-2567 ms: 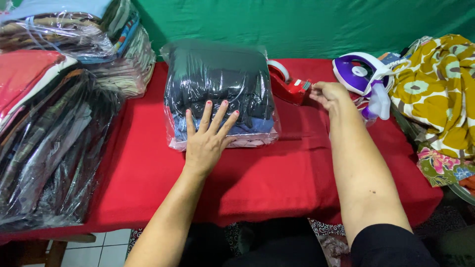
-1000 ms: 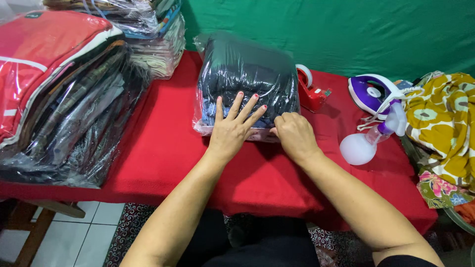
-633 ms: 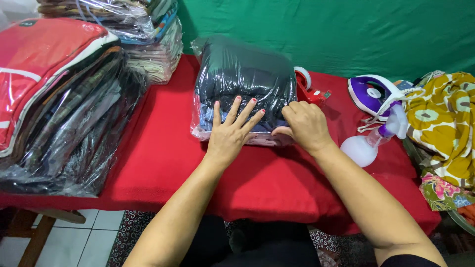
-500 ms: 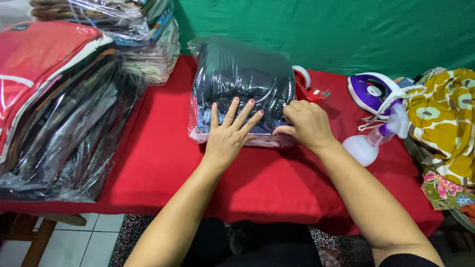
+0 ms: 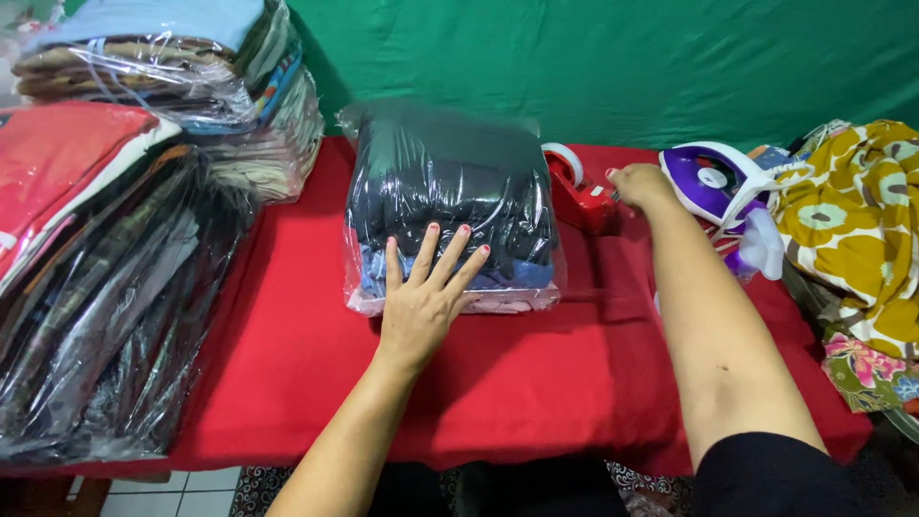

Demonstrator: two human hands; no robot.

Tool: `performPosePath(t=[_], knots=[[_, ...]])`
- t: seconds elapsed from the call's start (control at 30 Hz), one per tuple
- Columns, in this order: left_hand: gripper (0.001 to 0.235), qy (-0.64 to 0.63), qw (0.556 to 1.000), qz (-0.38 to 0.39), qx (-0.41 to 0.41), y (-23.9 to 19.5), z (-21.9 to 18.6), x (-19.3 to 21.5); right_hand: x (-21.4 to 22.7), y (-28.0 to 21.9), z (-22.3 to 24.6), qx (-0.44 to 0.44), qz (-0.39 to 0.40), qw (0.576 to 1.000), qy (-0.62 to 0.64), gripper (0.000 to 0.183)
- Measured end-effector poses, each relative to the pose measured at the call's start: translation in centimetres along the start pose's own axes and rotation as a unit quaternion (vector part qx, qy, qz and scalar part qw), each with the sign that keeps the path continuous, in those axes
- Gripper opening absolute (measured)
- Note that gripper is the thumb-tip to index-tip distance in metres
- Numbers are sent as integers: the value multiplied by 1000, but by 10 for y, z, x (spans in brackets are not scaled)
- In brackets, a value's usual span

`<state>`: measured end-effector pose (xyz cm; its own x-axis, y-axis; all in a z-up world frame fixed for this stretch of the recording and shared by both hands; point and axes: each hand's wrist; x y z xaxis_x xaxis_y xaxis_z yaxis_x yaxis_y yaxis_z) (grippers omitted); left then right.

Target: Sealing a plastic bag containing folded clothes using tape and a ruler.

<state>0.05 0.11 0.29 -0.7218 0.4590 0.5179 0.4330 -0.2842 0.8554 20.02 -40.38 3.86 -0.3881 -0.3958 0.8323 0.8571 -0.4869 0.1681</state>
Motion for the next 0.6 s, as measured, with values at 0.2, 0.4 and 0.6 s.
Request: performPosePath(t=[0.2, 0.4, 0.6], knots=[[78, 3, 1000, -3, -3, 1, 0, -2, -31, 38, -17, -125, 125, 980, 86, 30], [76, 7, 1000, 1, -2, 0, -1, -1, -38, 55, -25, -139, 158, 972, 105, 23], [74, 2, 1000, 4, 5, 1, -2, 1, -23, 44, -20, -81, 162, 983, -14, 41]])
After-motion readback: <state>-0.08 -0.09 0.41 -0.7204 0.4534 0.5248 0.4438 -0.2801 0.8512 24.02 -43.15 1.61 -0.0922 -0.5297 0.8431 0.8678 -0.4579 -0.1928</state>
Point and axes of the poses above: each hand's wrist, its own y-axis towards the middle knuckle, its own x-axis out of the back of the hand, z = x × y, and after that the axes turned 13 degrees about -z, right-handed
